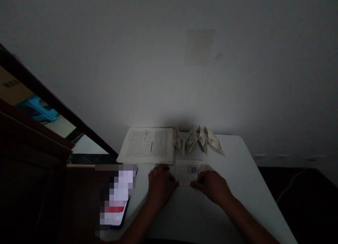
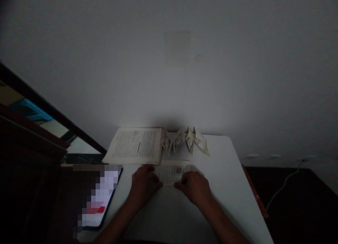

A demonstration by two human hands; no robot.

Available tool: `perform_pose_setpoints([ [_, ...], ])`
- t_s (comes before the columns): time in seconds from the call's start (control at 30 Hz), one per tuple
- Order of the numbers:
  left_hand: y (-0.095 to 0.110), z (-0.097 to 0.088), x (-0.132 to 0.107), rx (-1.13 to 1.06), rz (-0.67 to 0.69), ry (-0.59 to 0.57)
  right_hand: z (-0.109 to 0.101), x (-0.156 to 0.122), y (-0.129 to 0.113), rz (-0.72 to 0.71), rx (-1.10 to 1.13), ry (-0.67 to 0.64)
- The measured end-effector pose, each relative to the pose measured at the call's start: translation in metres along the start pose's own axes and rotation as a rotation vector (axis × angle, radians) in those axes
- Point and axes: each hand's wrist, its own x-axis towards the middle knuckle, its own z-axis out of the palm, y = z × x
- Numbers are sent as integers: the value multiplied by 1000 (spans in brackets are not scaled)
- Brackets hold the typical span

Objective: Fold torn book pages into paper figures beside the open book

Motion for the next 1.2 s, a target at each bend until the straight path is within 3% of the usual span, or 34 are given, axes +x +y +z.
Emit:
perform_pose_setpoints([
  [0.3, -8, -4, -2, -32, 25, 27, 2, 0, 1, 8, 5, 3],
  [0.47, -5, 6, -7, -24, 91, 142, 6, -2, 2, -24, 13, 33],
  [0.7, -3, 20, -10, 1, 176, 197, 3, -9, 4, -68, 61, 60],
  [0.83, -7, 27, -11, 8, 268, 321, 0, -12, 12, -76, 114, 72],
  [0.93, -6, 32, -15, 39, 434, 375, 6, -17, 16, -177, 58, 214],
  [1.03, -2, 36, -18, 114, 613, 246, 22, -25, 10, -436, 11, 396],
  [1.1, 2, 37, -21, 166, 646, 182, 34, -29, 3, -583, -34, 410],
  [1.2, 3, 40, -27, 224, 651, 179, 45, -32, -5, -635, -83, 408],
])
